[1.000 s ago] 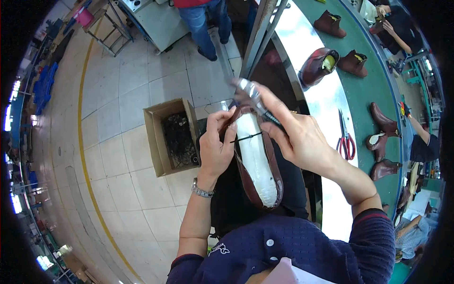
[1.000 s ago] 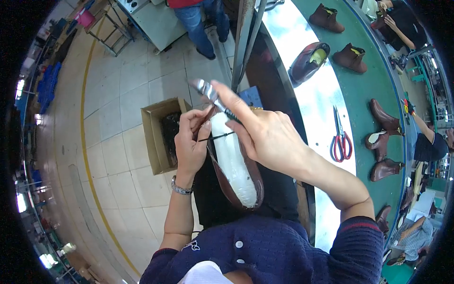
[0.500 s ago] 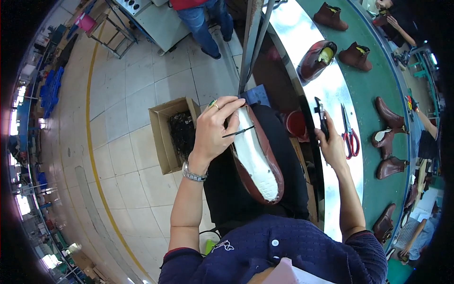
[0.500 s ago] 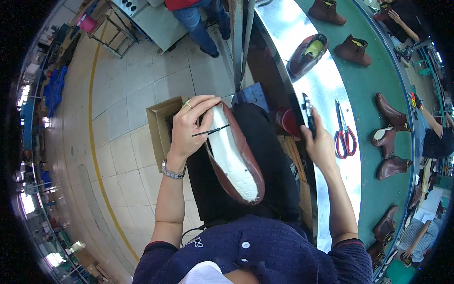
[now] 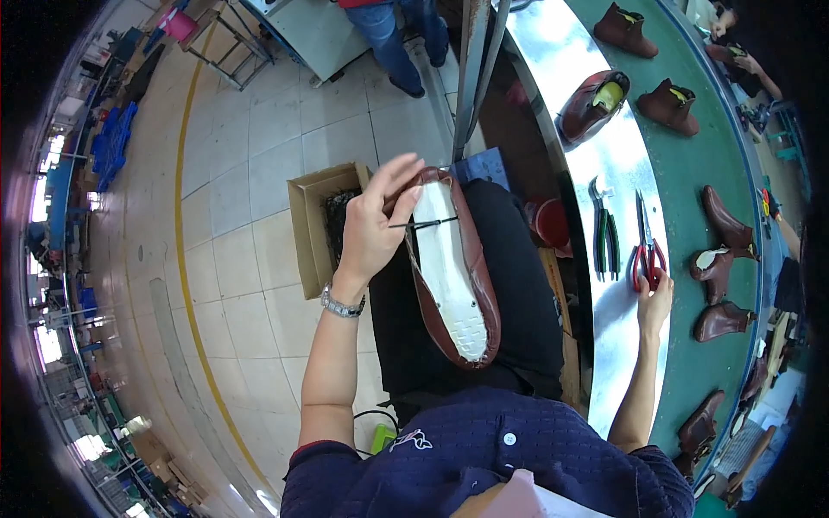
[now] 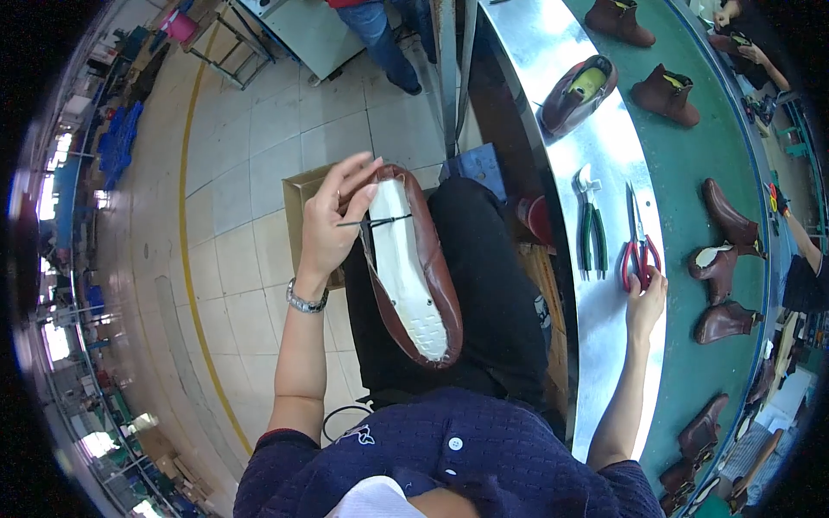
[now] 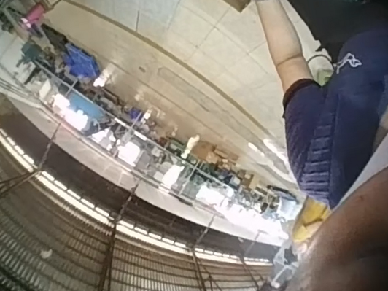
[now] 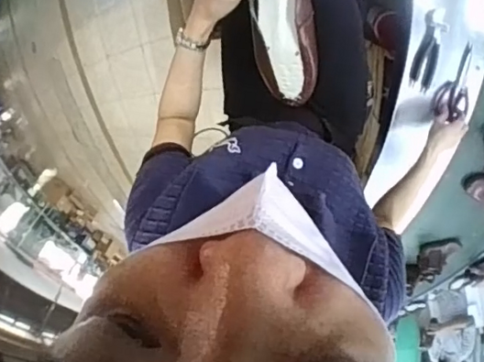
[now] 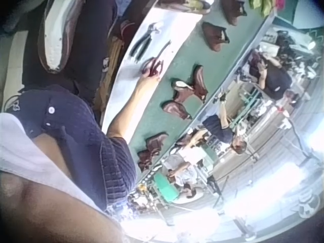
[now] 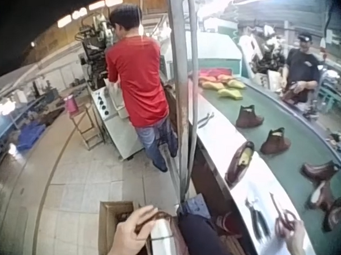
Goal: Assembling and refining shoe components using hand tools in a factory setting.
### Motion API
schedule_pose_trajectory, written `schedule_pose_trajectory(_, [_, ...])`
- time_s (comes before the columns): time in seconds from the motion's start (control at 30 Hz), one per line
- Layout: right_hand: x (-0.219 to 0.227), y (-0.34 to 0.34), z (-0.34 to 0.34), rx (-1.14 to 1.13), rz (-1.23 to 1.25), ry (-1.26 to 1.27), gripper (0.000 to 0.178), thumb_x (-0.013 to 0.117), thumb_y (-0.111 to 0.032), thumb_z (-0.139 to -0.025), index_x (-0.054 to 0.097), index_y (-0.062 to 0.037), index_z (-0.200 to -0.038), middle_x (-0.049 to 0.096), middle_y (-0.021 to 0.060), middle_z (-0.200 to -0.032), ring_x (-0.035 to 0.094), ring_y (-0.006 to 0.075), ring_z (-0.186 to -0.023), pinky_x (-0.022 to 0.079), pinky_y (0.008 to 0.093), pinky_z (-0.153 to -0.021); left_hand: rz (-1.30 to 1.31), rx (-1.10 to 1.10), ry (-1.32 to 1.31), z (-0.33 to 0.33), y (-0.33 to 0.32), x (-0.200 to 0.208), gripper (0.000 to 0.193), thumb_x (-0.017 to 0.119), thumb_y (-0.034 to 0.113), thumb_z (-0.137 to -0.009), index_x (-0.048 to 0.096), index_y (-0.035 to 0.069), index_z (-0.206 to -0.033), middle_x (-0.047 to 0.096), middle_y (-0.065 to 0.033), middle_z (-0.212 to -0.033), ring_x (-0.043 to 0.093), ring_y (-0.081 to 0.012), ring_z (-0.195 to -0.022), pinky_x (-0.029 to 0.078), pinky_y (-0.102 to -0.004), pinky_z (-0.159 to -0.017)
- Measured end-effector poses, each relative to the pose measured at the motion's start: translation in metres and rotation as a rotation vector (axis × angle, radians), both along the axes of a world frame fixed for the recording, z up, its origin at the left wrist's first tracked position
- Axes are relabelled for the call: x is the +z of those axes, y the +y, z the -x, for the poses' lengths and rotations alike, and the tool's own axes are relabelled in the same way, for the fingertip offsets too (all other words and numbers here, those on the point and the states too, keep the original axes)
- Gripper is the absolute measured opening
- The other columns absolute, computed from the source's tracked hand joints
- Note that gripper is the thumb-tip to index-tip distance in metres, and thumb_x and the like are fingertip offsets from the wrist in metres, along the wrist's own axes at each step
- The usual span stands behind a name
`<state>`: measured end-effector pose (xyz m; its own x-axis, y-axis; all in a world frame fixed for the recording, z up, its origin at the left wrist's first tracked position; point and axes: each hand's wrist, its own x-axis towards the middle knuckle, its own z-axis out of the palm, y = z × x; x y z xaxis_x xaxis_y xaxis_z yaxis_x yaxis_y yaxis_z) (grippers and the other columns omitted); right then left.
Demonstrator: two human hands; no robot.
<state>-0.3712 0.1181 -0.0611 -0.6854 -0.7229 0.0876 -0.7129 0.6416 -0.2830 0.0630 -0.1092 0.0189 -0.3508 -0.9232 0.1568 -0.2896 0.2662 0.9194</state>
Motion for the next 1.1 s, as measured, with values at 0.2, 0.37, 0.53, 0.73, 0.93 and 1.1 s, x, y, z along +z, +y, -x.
schedule_pose_trajectory(0.2, [0.012, 0.003, 0.029, 0.021, -0.147, -0.298, 0.034, 0.068, -0.019, -0.087, 0.059, 0.0016, -0.112, 0.064, 0.0086, -0.074, 0.061, 0.0214, -0.059, 0.051, 0.0329, -0.061, -0.164, 0.197, 0.294, 0.008, 0.025, -0.008, 0.052, 0.063, 0.012, -0.092, 0.042, -0.003, -0.137, 0.052, -0.0195, -0.134, 0.054, -0.0246, -0.121, 0.047, -0.0337, -0.098])
schedule_pose_trajectory(0.37, [0.084, -0.008, -0.063, -0.012, 0.284, -1.292, 0.053, 0.068, -0.034, -0.087, 0.052, 0.0024, -0.122, 0.056, 0.0018, -0.084, 0.054, 0.0084, -0.068, 0.041, 0.0197, -0.056, -0.324, 0.190, 0.371, 0.011, 0.095, -0.013, 0.071, 0.067, 0.026, -0.091, 0.032, -0.006, -0.142, 0.044, -0.0224, -0.136, 0.047, -0.0272, -0.126, 0.044, -0.0373, -0.101])
schedule_pose_trajectory(0.53, [0.138, -0.037, -0.157, 0.367, -0.151, -1.836, 0.092, 0.078, -0.065, -0.067, 0.049, 0.0005, -0.126, 0.046, -0.0056, -0.078, 0.047, 0.0047, -0.065, 0.038, 0.0176, -0.054, -0.141, 0.283, 0.081, 0.024, 0.101, -0.018, 0.073, 0.066, 0.032, -0.091, 0.030, -0.008, -0.141, 0.044, -0.0232, -0.136, 0.047, -0.0300, -0.125, 0.040, -0.0389, -0.103])
schedule_pose_trajectory(0.73, [0.143, -0.055, -0.202, 0.391, -0.372, -1.930, 0.071, 0.050, -0.069, -0.087, 0.054, -0.0032, -0.112, 0.049, -0.0038, -0.074, 0.050, 0.0056, -0.062, 0.040, 0.0177, -0.048, -0.068, 0.342, -0.046, 0.028, 0.095, -0.010, 0.057, 0.055, 0.030, -0.097, 0.038, -0.008, -0.137, 0.052, -0.0264, -0.128, 0.053, -0.0359, -0.118, 0.042, -0.0390, -0.099])
schedule_pose_trajectory(0.93, [0.141, -0.076, -0.218, 0.435, -0.441, -1.583, 0.063, 0.045, -0.068, -0.090, 0.051, -0.0071, -0.076, 0.043, -0.0027, -0.053, 0.044, 0.0066, -0.042, 0.037, 0.0194, -0.040, -0.048, 0.283, -0.051, 0.016, 0.093, -0.004, 0.054, 0.052, 0.028, -0.098, 0.040, -0.006, -0.139, 0.054, -0.0240, -0.129, 0.056, -0.0302, -0.114, 0.043, -0.0358, -0.098])
schedule_pose_trajectory(1.1, [0.131, -0.056, -0.220, 0.640, -0.177, -1.117, 0.051, 0.052, -0.052, -0.094, 0.050, -0.0078, -0.070, 0.044, -0.0012, -0.050, 0.046, 0.0084, -0.039, 0.038, 0.0214, -0.037, 0.258, 0.346, -0.220, 0.023, 0.076, 0.000, 0.055, 0.062, 0.018, -0.091, 0.044, -0.003, -0.138, 0.035, -0.0235, -0.148, 0.038, -0.0361, -0.135, 0.033, -0.0403, -0.109])
